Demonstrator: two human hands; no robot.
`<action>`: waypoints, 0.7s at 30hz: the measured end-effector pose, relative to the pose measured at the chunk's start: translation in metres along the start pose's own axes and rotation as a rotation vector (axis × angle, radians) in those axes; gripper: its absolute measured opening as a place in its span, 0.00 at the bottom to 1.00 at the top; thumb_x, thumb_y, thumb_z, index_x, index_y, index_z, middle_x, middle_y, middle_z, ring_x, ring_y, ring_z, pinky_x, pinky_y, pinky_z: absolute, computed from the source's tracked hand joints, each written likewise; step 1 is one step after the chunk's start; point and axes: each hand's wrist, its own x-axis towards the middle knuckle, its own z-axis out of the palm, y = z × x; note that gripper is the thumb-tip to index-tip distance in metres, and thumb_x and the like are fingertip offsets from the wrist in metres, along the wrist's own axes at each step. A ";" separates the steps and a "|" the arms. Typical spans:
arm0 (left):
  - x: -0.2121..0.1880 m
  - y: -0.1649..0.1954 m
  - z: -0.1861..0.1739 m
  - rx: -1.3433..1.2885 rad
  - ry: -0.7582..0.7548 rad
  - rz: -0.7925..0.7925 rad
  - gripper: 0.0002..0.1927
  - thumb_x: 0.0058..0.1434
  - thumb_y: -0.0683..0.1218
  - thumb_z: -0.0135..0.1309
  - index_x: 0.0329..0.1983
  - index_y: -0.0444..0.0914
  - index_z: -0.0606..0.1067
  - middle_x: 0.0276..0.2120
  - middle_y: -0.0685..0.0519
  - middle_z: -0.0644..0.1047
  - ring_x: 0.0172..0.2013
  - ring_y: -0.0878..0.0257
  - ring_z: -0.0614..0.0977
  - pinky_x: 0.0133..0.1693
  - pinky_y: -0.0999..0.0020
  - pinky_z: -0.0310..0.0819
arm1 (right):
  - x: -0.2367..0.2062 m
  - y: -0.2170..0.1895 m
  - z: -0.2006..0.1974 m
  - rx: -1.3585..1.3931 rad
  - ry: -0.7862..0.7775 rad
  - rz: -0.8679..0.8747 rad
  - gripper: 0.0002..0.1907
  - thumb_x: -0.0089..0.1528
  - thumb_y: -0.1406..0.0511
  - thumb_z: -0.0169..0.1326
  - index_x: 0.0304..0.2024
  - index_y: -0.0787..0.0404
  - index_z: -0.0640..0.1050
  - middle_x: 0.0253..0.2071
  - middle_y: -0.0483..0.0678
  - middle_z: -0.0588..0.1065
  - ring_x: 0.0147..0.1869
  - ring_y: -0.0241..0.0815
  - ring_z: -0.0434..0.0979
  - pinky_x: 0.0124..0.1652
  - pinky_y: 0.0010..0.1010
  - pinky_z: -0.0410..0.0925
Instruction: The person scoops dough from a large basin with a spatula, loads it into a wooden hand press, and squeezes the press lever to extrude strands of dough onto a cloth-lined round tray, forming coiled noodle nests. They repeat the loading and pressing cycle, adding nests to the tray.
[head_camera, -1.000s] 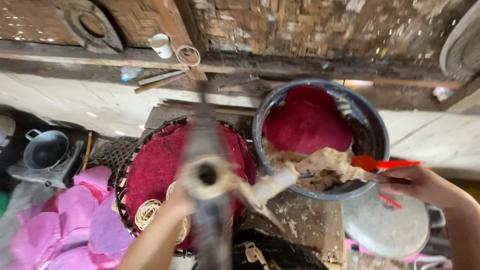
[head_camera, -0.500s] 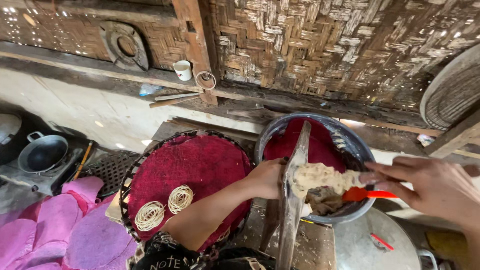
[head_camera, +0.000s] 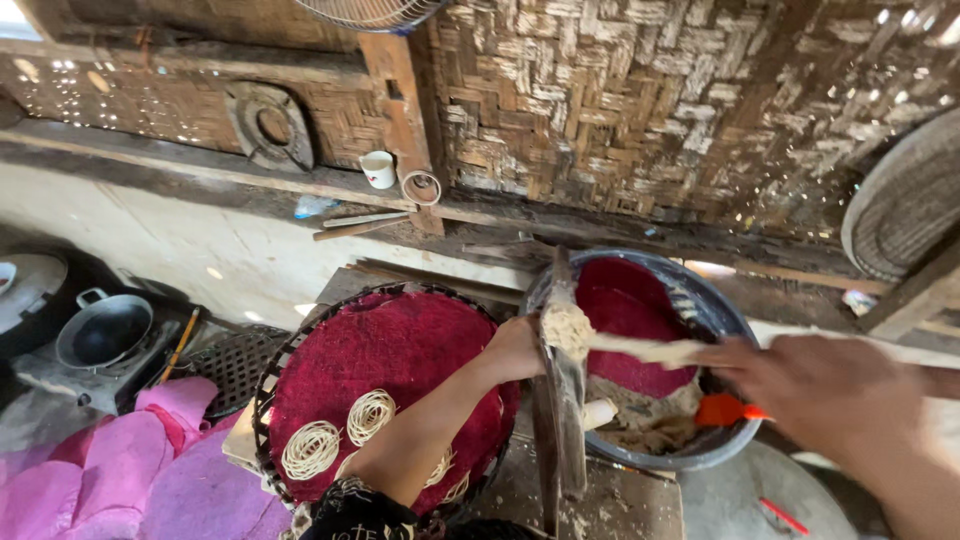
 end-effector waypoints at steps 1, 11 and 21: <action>0.000 0.000 -0.001 -0.012 -0.006 0.002 0.27 0.51 0.59 0.61 0.52 0.43 0.80 0.50 0.43 0.80 0.50 0.47 0.81 0.53 0.57 0.75 | -0.008 0.010 -0.006 0.052 0.088 0.094 0.15 0.60 0.55 0.61 0.49 0.40 0.86 0.29 0.38 0.76 0.29 0.34 0.76 0.30 0.34 0.68; -0.009 0.029 0.000 0.128 -0.072 0.030 0.23 0.51 0.54 0.63 0.46 0.37 0.81 0.50 0.39 0.80 0.51 0.44 0.81 0.54 0.55 0.75 | 0.016 -0.015 -0.008 -0.020 0.190 -0.068 0.09 0.57 0.56 0.61 0.38 0.49 0.81 0.30 0.38 0.77 0.31 0.40 0.78 0.31 0.34 0.69; -0.006 0.025 -0.019 0.058 -0.147 -0.186 0.27 0.47 0.55 0.67 0.46 0.35 0.81 0.47 0.39 0.81 0.49 0.45 0.83 0.54 0.57 0.76 | 0.020 -0.028 0.019 -0.004 0.169 -0.200 0.24 0.52 0.63 0.61 0.52 0.49 0.85 0.32 0.39 0.78 0.33 0.39 0.77 0.28 0.34 0.70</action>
